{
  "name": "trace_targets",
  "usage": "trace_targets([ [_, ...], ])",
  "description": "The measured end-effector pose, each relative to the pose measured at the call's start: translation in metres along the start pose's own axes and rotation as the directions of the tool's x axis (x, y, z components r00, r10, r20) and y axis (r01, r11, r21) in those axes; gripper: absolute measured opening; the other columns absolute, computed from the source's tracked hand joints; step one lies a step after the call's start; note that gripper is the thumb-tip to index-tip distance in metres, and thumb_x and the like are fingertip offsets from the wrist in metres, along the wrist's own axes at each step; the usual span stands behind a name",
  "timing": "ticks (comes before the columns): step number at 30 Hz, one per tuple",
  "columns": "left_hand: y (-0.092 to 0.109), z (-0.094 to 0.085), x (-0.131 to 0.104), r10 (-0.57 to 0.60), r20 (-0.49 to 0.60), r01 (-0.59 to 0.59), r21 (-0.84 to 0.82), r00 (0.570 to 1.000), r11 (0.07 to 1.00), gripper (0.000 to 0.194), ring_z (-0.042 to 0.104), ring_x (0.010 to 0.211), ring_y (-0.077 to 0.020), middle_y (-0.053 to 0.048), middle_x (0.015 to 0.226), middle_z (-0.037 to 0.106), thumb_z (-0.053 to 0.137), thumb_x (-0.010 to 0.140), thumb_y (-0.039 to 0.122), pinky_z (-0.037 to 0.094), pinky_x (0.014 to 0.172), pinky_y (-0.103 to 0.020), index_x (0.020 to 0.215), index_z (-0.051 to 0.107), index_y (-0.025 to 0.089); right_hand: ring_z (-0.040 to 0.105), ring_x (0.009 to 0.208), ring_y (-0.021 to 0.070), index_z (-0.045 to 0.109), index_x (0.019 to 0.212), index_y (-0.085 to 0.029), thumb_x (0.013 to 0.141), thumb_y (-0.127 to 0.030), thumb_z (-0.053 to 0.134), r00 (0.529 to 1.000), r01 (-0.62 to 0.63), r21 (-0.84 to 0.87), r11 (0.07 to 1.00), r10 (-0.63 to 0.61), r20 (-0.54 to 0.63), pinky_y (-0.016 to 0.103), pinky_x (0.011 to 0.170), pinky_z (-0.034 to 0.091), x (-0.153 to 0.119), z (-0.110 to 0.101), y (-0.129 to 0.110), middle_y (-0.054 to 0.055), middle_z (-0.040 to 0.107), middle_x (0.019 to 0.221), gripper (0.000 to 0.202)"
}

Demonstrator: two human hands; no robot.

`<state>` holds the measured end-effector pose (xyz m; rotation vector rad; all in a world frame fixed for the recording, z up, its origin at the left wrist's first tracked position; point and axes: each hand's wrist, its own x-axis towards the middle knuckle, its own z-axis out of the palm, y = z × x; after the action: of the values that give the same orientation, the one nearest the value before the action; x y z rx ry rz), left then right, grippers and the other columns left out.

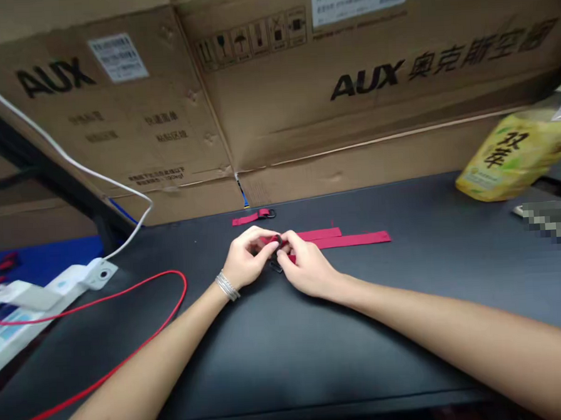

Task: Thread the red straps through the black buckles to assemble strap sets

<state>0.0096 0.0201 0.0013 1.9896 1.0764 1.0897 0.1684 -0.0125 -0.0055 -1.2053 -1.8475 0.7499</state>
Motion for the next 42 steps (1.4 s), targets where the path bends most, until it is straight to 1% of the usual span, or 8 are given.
trace_targets([
  [5, 0.0011, -0.0014, 0.0008, 0.030, -0.011, -0.030, 0.033, 0.999, 0.999, 0.022, 0.059, 0.068, -0.0129, -0.007, 0.086, 0.064, 0.061, 0.079, 0.031, 0.048, 0.060, -0.023, 0.092, 0.069, 0.015, 0.058, 0.070, 0.0142, 0.048, 0.096, -0.018, 0.086, -0.019, 0.044, 1.000, 0.008, -0.022, 1.000, -0.008, 0.012, 0.024, 0.062, 0.039, -0.0002, -0.0005, -0.0003, 0.003, 0.063, 0.080, 0.010],
  [12, 0.0025, -0.0001, 0.0008, -0.017, 0.011, 0.017, 0.011, 1.000, 1.000, 0.022, 0.060, 0.063, -0.0122, -0.006, 0.084, 0.066, 0.063, 0.077, 0.029, 0.050, 0.060, -0.023, 0.093, 0.068, 0.014, 0.059, 0.072, 0.0147, 0.050, 0.097, -0.017, 0.088, -0.020, 0.044, 0.999, 0.015, -0.030, 0.999, -0.015, 0.030, 0.024, 0.064, 0.041, -0.0004, -0.0011, -0.0023, 0.005, 0.064, 0.083, 0.011],
  [16, 0.0022, -0.0002, 0.0001, 0.012, -0.004, -0.012, 0.024, 1.000, 1.000, 0.021, 0.060, 0.064, -0.0121, -0.006, 0.083, 0.066, 0.063, 0.078, 0.028, 0.050, 0.060, -0.023, 0.092, 0.069, 0.014, 0.059, 0.072, 0.0149, 0.050, 0.099, -0.017, 0.088, -0.019, 0.043, 1.000, 0.005, -0.043, 0.999, -0.004, 0.023, 0.025, 0.064, 0.041, -0.0004, -0.0012, -0.0030, 0.005, 0.064, 0.083, 0.013],
  [25, 0.0071, 0.0016, 0.0003, -0.016, -0.026, 0.014, -0.062, 1.000, 0.998, 0.022, 0.060, 0.057, -0.0104, -0.007, 0.085, 0.065, 0.059, 0.081, 0.031, 0.052, 0.054, -0.022, 0.089, 0.069, 0.013, 0.061, 0.074, 0.0151, 0.048, 0.100, -0.018, 0.090, -0.025, 0.045, 1.000, 0.000, 0.002, 1.000, 0.000, 0.025, 0.025, 0.065, 0.042, -0.0009, 0.0004, -0.0016, 0.005, 0.065, 0.084, 0.013],
  [31, 0.0055, 0.0024, -0.0012, -0.028, -0.046, 0.028, 0.007, 0.999, 1.000, 0.024, 0.067, 0.067, -0.0166, -0.009, 0.086, 0.071, 0.057, 0.081, 0.032, 0.056, 0.061, -0.027, 0.091, 0.068, 0.013, 0.060, 0.068, 0.0143, 0.045, 0.104, -0.018, 0.088, -0.032, 0.049, 0.999, -0.018, 0.010, 1.000, 0.018, -0.031, 0.025, 0.062, 0.042, -0.0002, 0.0011, -0.0016, 0.002, 0.064, 0.078, 0.021],
  [35, 0.0049, 0.0031, -0.0018, -0.030, -0.056, 0.032, 0.035, 0.998, 0.999, 0.023, 0.068, 0.073, -0.0178, -0.008, 0.087, 0.071, 0.056, 0.081, 0.031, 0.056, 0.066, -0.027, 0.091, 0.067, 0.013, 0.060, 0.067, 0.0141, 0.043, 0.106, -0.019, 0.088, -0.032, 0.048, 1.000, -0.010, 0.011, 1.000, 0.010, -0.027, 0.025, 0.062, 0.042, -0.0008, 0.0004, -0.0029, 0.001, 0.063, 0.077, 0.023],
  [39, 0.0035, 0.0030, -0.0019, -0.031, -0.054, 0.034, 0.056, 0.998, 0.998, 0.023, 0.066, 0.067, -0.0160, -0.007, 0.085, 0.070, 0.055, 0.082, 0.032, 0.055, 0.062, -0.025, 0.091, 0.064, 0.013, 0.060, 0.068, 0.0143, 0.044, 0.107, -0.018, 0.088, -0.032, 0.047, 1.000, 0.000, 0.007, 1.000, 0.000, -0.018, 0.025, 0.062, 0.042, -0.0012, 0.0004, -0.0029, 0.002, 0.063, 0.077, 0.023],
  [42, 0.0018, 0.0025, -0.0016, -0.019, -0.062, 0.024, 0.078, 0.998, 0.997, 0.022, 0.064, 0.063, -0.0140, -0.006, 0.081, 0.068, 0.055, 0.083, 0.033, 0.052, 0.059, -0.024, 0.091, 0.063, 0.014, 0.060, 0.070, 0.0146, 0.044, 0.107, -0.018, 0.089, -0.026, 0.044, 1.000, 0.011, -0.004, 1.000, -0.011, -0.015, 0.025, 0.063, 0.041, -0.0012, 0.0009, -0.0021, 0.003, 0.063, 0.079, 0.020],
])
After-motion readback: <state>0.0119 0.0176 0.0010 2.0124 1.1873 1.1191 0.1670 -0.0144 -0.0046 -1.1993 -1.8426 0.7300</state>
